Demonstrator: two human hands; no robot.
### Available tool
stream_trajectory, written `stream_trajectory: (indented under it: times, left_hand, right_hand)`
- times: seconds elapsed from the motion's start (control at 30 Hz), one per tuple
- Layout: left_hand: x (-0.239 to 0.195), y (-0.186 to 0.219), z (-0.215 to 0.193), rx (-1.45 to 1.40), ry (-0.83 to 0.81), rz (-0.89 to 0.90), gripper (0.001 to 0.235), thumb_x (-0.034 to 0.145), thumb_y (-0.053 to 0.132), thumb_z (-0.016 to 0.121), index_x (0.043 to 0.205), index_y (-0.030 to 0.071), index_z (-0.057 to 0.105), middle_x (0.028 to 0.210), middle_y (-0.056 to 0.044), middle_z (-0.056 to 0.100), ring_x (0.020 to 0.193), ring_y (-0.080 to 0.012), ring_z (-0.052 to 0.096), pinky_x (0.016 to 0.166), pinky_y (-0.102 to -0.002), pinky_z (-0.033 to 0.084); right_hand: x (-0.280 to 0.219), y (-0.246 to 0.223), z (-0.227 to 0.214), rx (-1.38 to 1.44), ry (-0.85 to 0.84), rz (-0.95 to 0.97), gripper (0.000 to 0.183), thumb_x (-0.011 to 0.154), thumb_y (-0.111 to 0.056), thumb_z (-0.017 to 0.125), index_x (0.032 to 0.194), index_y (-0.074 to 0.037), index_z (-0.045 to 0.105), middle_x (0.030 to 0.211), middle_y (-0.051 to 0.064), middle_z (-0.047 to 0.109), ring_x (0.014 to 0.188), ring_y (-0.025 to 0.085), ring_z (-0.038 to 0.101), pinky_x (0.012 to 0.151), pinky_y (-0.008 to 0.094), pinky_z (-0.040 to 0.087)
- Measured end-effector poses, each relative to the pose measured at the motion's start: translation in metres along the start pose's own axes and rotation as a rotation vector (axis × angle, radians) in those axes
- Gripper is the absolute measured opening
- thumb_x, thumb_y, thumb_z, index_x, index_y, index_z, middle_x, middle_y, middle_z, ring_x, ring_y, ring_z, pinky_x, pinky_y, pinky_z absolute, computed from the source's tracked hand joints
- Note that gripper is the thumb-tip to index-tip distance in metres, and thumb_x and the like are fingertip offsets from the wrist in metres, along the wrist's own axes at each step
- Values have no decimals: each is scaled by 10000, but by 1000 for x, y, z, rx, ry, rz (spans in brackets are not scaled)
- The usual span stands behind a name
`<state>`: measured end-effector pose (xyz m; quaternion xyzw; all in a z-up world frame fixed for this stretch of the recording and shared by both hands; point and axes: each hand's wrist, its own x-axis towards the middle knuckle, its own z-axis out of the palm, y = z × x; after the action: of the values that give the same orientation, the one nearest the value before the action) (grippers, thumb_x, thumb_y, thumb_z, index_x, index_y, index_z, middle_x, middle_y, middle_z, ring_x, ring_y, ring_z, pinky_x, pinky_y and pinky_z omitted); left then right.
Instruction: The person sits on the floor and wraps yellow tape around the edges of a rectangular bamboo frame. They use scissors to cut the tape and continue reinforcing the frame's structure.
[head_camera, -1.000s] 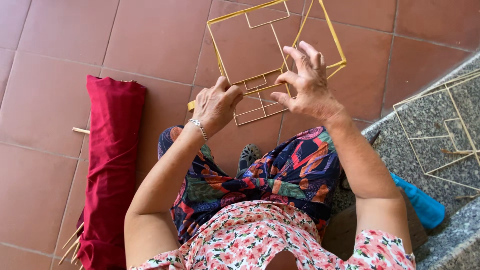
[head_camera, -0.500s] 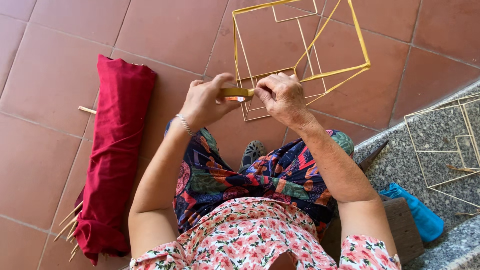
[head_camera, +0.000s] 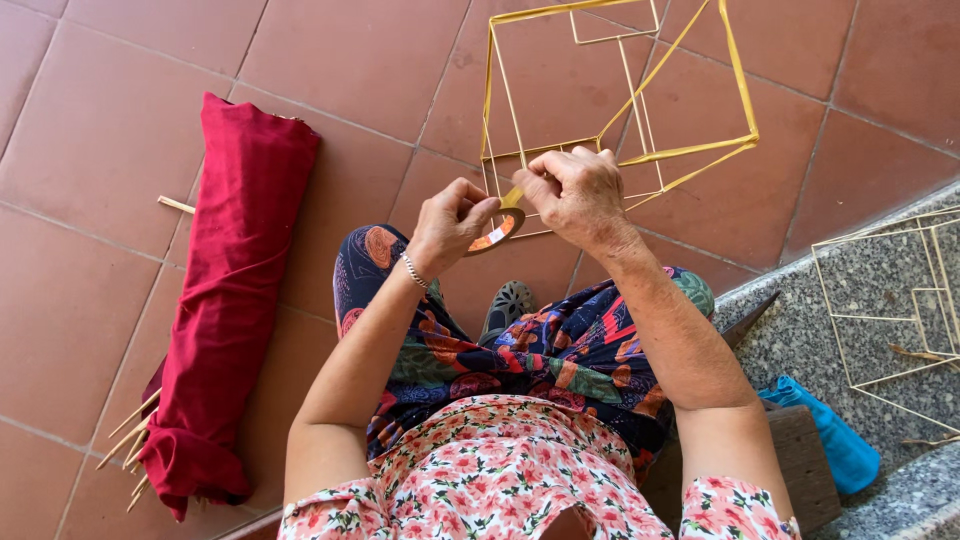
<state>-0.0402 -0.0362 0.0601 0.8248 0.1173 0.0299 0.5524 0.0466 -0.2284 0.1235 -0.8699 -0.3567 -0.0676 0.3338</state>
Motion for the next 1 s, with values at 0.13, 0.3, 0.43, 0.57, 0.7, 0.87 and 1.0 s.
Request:
stream_trajectory:
  times: [0.13,0.3,0.43,0.57,0.7,0.87,1.0]
  left_hand:
    - [11,-20,16,110,-40,-47,357,897,341,791,903,5,671,729,-52,711,636,-97,674,586,-286,546]
    - [25,-39,9,-312,-292,-138,350,983,346,707,920,3,692,809,-41,725,765,-113,677,721,-283,572]
    - [41,-4,-1,-474,-392,102,281,990,289,693,1083,25,663,995,-23,706,946,-76,648,867,-259,537]
    - [53,56,9,-717,-505,227,357,950,216,729,1208,57,541,1111,-20,680,1015,-65,609,894,-254,508]
    - [74,68,42,-610,-577,194,309,1048,289,609,1235,46,571,944,-33,700,885,-92,672,845,-276,568]
    - [94,30,92,-416,-562,81,375,1057,326,570,1246,13,653,908,-16,698,822,-64,674,780,-260,586]
    - [104,16,120,-308,-538,15,363,1029,324,622,1151,-5,716,831,-12,698,759,-55,651,703,-241,573]
  right_hand:
    - [0,-8,6,-4,46,44,167,900,-283,784,816,-148,734,654,-37,649,640,168,579,789,403,384]
    - [11,18,-5,85,260,53,153,924,-181,789,801,-118,724,658,-35,644,607,111,583,700,361,436]
    - [21,71,-42,492,402,251,134,977,-103,755,863,-50,708,729,-6,638,636,76,530,566,267,415]
    - [4,130,-62,938,524,350,92,986,-67,704,900,-35,690,826,28,681,707,85,557,683,254,454]
    - [-33,192,-34,1125,540,469,61,959,-76,692,912,-38,689,881,41,715,743,92,602,741,249,502]
    - [-85,252,4,1005,434,579,113,1003,-139,700,977,-31,715,891,20,711,795,96,645,809,240,532]
    - [-115,280,22,934,423,669,127,1007,-155,697,1005,-31,724,895,4,718,824,70,645,813,227,520]
